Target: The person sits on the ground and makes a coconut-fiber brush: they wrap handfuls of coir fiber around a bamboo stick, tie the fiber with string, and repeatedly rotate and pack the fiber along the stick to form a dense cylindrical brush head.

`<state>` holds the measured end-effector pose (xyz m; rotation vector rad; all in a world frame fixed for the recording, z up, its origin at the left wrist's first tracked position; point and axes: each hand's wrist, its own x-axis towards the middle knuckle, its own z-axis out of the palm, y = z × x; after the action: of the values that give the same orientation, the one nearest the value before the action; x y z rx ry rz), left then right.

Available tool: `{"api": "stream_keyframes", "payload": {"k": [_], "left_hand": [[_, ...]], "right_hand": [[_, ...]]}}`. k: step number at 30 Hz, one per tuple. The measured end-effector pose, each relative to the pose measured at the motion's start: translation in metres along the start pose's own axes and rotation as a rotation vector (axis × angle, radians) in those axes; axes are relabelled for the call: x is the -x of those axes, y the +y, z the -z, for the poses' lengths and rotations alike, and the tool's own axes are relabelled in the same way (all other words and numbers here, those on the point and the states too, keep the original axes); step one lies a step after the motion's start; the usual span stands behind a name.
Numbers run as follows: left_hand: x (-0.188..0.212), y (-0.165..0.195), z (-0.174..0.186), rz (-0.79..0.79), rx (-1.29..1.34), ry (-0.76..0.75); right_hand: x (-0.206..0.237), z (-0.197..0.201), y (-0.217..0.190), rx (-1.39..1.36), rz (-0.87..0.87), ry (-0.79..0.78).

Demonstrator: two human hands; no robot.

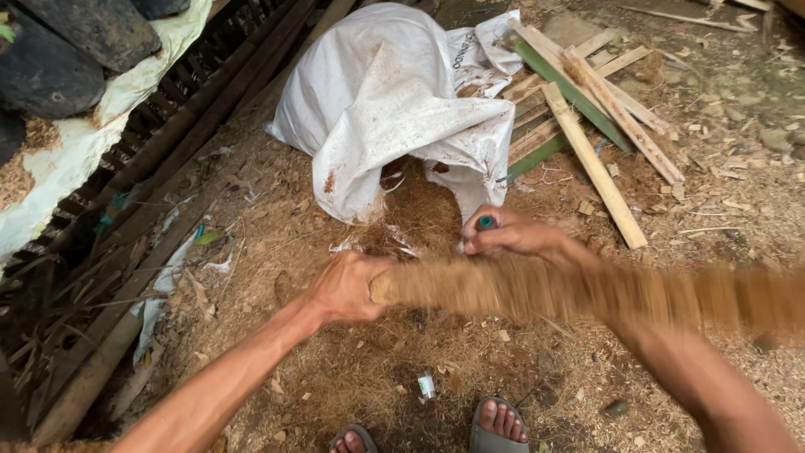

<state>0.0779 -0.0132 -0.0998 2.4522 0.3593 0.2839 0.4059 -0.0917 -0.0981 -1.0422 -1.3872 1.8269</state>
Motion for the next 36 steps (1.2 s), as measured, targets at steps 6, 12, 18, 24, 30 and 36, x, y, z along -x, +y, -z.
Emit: {"api": "stream_keyframes", "payload": {"k": [6,12,18,24,30,36], "left_hand": [[0.008,0.008,0.013,-0.134,-0.628,-0.229],[-0.003,0.033,0.010,0.048,-0.828,-0.187],[-0.026,0.036,0.026,0.518,-0.179,-0.009],[-0.025,0.042,0.040,0.627,0.232,0.080],[-0.022,0.032,0.018,0.503,0.527,0.071],[-0.003,0.018,0.001,0.154,0.485,-0.082]], "right_hand": [[0.002,-0.038,-0.092,0.510,-0.205,0.241],[-0.011,-0.128,-0.134,0.187,-0.164,0.535],[-0.027,-0.216,-0.060,0.510,0.271,0.369],[-0.027,-0.170,0.022,0.761,0.700,0.285],[-0.014,-0.096,0.053,-0.119,0.438,0.142],[-0.019,-0.027,0.021,-0.184,0.179,0.066]]}}
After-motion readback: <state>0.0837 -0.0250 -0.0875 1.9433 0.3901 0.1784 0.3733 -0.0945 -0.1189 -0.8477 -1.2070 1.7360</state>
